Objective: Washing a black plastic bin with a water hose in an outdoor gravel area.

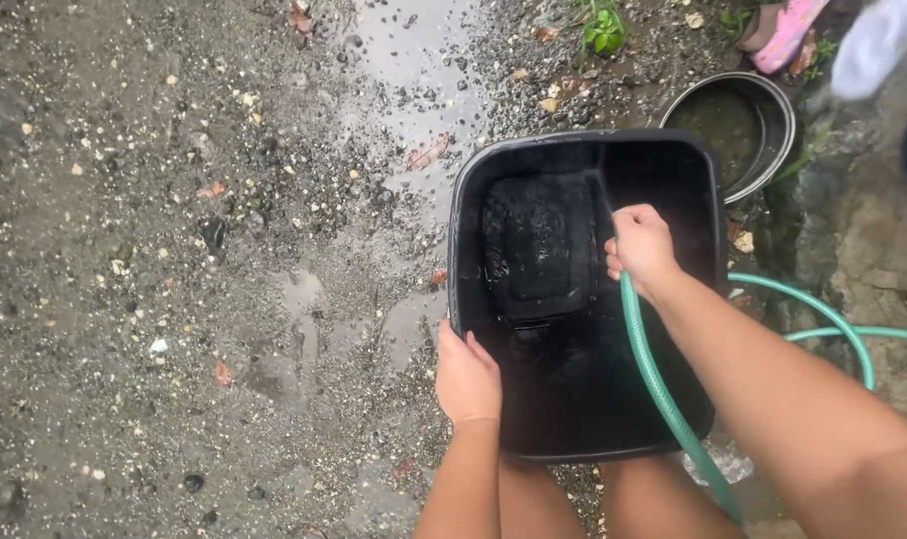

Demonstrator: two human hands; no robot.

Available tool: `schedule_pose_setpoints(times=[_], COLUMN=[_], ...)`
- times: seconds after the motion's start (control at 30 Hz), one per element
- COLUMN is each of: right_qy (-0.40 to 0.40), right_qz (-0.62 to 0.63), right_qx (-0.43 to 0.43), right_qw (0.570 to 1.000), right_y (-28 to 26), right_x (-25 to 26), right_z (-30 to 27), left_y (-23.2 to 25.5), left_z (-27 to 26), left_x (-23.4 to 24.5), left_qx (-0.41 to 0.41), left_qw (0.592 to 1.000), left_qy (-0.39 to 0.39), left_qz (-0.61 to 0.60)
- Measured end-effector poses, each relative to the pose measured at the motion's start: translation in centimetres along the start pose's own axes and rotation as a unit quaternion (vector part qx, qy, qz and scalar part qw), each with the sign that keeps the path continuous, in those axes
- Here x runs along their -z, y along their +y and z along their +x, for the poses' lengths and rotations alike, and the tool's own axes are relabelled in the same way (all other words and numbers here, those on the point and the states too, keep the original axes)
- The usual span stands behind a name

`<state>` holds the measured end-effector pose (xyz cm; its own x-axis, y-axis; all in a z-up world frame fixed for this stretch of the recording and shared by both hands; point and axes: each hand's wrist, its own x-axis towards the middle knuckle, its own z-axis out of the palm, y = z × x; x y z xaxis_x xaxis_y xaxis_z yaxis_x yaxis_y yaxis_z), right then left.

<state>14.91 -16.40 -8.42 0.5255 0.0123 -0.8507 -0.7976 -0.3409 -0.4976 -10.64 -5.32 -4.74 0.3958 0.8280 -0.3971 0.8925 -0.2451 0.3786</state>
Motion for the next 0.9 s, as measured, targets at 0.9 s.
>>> schedule_pose_setpoints(times=[0.9], right_qy=[-0.041], right_qz=[-0.043], right_qx=[0.026], right_qw=[0.998], right_y=[2.4], right_x=[-2.1], right_z=[4.0], left_y=[0.7], left_z=[-0.2], left_x=[0.6], left_qx=[0.003], left_qw=[1.000], left_qy=[0.013], left_qz=[0.028])
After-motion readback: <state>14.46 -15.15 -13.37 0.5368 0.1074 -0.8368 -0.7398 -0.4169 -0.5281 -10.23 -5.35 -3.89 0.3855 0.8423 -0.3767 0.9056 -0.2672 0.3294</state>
